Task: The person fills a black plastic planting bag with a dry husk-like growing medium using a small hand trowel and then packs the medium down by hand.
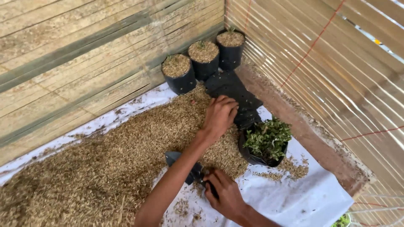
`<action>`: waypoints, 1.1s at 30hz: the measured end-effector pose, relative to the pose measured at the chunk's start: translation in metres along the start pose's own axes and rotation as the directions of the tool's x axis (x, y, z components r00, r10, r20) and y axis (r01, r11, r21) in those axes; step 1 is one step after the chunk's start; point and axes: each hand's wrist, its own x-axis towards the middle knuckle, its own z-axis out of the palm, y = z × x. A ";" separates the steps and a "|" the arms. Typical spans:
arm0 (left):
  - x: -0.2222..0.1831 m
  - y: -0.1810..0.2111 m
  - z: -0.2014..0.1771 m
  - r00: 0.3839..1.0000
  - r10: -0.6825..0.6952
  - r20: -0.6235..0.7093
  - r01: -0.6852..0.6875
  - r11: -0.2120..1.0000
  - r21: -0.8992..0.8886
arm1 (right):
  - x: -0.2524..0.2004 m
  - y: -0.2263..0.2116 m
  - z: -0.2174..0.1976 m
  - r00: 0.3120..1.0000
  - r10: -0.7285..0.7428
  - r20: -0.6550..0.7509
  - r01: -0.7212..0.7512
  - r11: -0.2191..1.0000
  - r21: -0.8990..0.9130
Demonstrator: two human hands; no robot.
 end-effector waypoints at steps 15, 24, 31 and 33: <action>-0.039 0.005 -0.141 0.812 -0.473 -0.341 0.262 0.819 -0.510 | -0.003 -0.003 -0.004 0.999 0.026 0.045 -0.021 0.994 -0.104; -0.160 0.042 -0.228 0.834 -0.191 -0.517 0.208 0.978 -0.025 | 0.001 -0.028 -0.025 0.997 0.042 0.064 -0.030 0.984 -0.177; -0.253 0.075 -0.254 0.805 -0.308 -0.508 0.396 0.915 0.073 | 0.045 -0.155 -0.090 0.919 -0.394 -0.001 0.391 0.911 0.129; -0.270 0.085 -0.252 0.868 -0.326 -0.375 0.403 0.903 0.147 | 0.049 -0.182 -0.094 0.893 -0.449 0.022 0.446 0.891 0.087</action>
